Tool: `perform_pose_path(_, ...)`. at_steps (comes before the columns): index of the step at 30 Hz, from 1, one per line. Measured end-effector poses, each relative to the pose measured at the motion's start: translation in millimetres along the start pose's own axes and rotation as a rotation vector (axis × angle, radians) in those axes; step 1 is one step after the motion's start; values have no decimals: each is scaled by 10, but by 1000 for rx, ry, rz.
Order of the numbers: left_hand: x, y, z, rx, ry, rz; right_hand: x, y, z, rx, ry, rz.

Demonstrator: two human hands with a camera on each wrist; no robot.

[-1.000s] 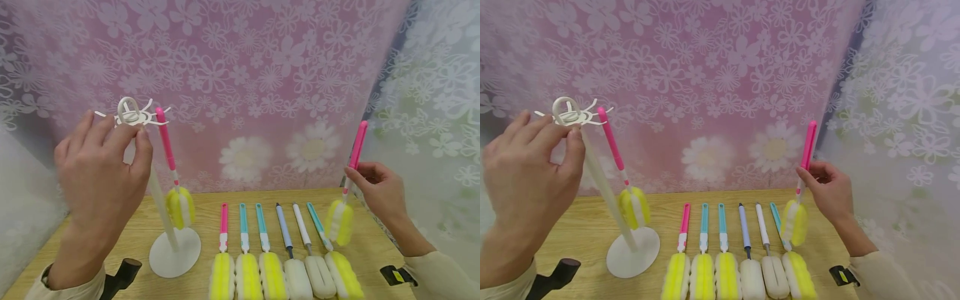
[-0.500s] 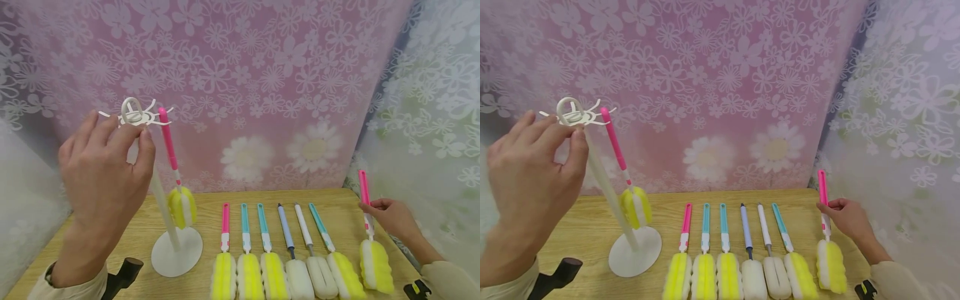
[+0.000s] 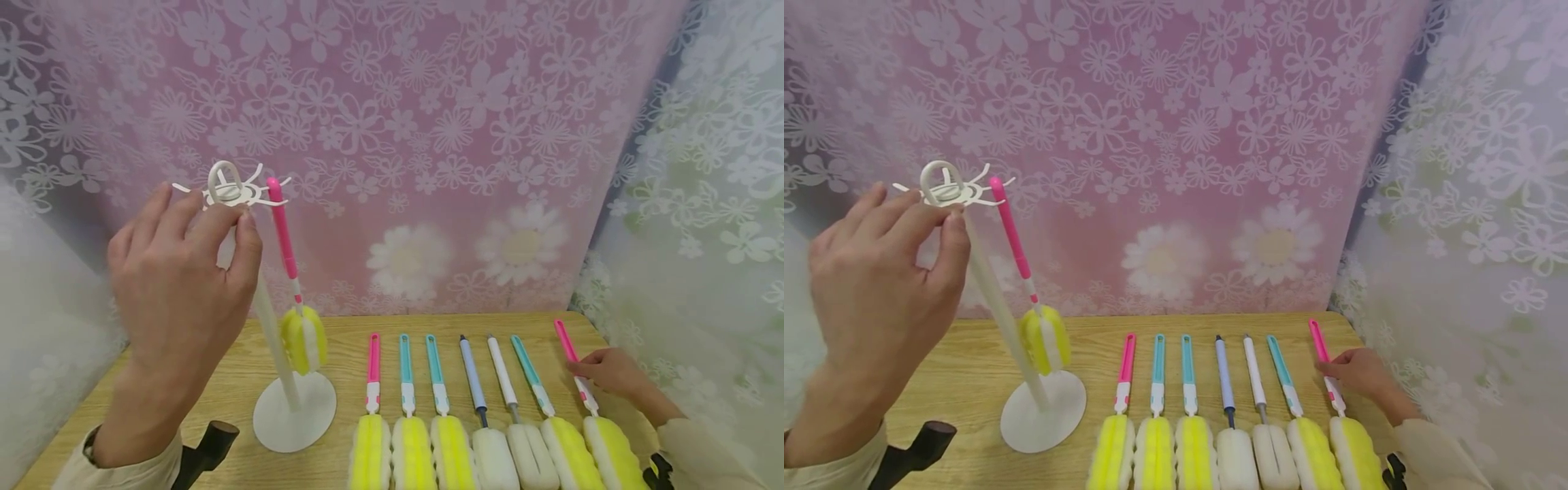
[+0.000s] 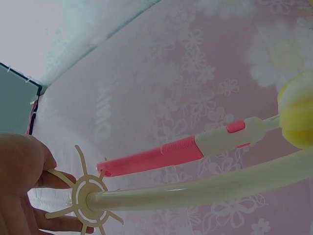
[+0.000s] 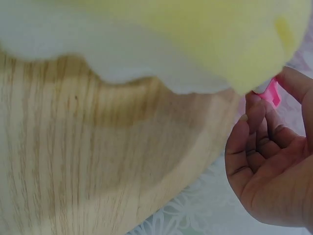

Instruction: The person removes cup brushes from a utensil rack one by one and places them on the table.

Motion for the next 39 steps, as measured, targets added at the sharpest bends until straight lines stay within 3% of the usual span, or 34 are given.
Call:
perform_pose_path(8, 2, 0, 0, -7, 0, -5, -50, 132, -22, -51, 5, -41)
perform_pose_path(20, -6, -16, 1, -19, 7, -3, -118, 233, -3, -22, -32, -127)
perform_pose_path(29, -11, -8, 13, -14, 6, 4, -92, 235, 4, -3, -47, -178)
perform_pose_path(35, -14, -15, 6, -24, 22, -18, -32, 211, 15, -77, 13, -220)
perform_pose_path(39, -2, -23, -29, -24, 26, -15, 18, 155, -45, -90, -19, -228)
Point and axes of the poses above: each hand's wrist, its own x-axis away from the middle knuckle, its own y-axis out of the palm, z = x × y, the point moved 4 cm from there along -x, towards the middle knuckle, and after that the axes turned 13 degrees about -x, right-handed, at the moved point
